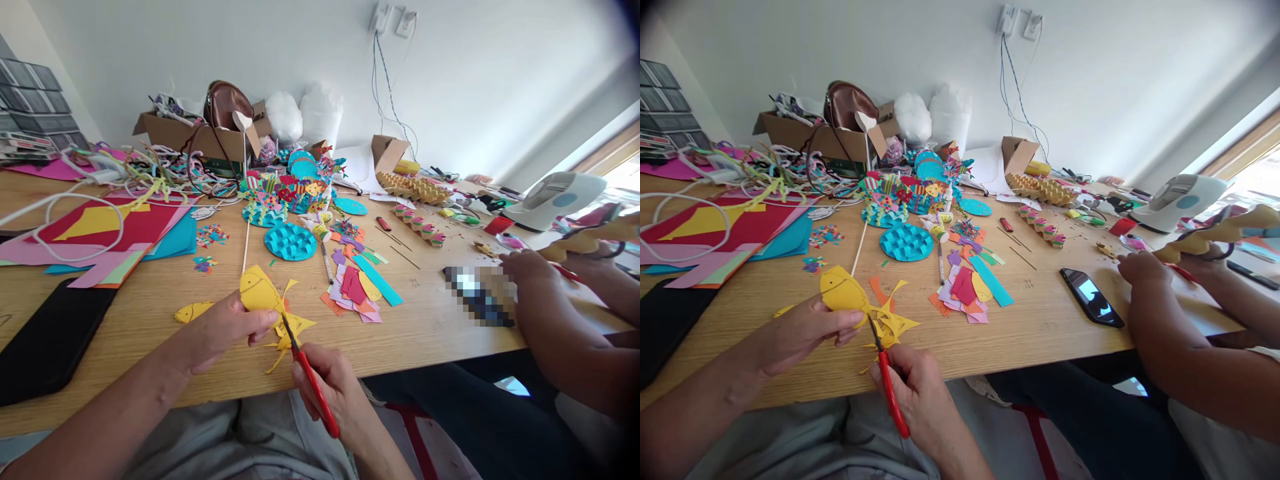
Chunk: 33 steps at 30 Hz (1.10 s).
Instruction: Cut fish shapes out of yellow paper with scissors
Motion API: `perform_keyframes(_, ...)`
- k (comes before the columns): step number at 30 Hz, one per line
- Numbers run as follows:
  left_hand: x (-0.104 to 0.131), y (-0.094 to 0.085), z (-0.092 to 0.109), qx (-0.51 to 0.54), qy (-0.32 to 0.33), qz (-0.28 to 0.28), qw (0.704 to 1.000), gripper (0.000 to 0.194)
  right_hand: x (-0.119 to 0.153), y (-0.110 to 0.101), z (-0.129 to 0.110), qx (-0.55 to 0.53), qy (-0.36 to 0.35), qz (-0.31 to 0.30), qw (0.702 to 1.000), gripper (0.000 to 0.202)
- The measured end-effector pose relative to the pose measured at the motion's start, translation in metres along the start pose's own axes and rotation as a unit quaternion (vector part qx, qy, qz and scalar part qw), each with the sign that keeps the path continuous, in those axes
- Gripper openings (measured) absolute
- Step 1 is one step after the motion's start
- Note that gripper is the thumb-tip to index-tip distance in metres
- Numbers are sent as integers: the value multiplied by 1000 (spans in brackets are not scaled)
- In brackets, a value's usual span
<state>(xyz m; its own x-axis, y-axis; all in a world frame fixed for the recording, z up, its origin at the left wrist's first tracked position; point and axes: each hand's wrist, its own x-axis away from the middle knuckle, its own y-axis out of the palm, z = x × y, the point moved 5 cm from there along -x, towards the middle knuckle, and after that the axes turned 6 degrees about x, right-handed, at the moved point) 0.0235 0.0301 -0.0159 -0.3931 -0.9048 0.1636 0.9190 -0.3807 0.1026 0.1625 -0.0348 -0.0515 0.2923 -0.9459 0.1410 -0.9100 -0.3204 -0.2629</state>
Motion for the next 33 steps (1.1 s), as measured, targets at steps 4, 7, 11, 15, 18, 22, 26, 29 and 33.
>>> perform_keyframes(4,0,-1,-8,16,7,31,999,22,-1,0,-1,-8,-4,9,1000,37)
perform_keyframes(7,0,0,-9,2,10,34,999,22,-2,1,-1,-14,-7,8,1000,36)
perform_keyframes(11,0,2,-5,-18,4,17,1000,21,-3,1,-1,-20,0,3,1000,32)
perform_keyframes(15,0,5,-2,-32,-6,-10,999,21,-1,2,-1,-16,4,-3,1000,34)
perform_keyframes(18,0,8,-1,-31,-20,-38,999,19,0,0,-3,2,1,2,1000,37)
perform_keyframes(22,0,9,2,-30,-27,-44,998,18,-1,-3,-5,31,-17,14,999,40)
perform_keyframes(26,-1,10,3,-51,-28,-56,997,19,-1,-4,-4,35,-22,20,999,41)
perform_keyframes(29,-3,9,3,-73,-30,-71,994,22,0,-4,-5,30,-23,22,999,42)
perform_keyframes(33,-5,7,3,-80,-28,-88,993,24,0,-4,-6,33,-25,23,999,42)
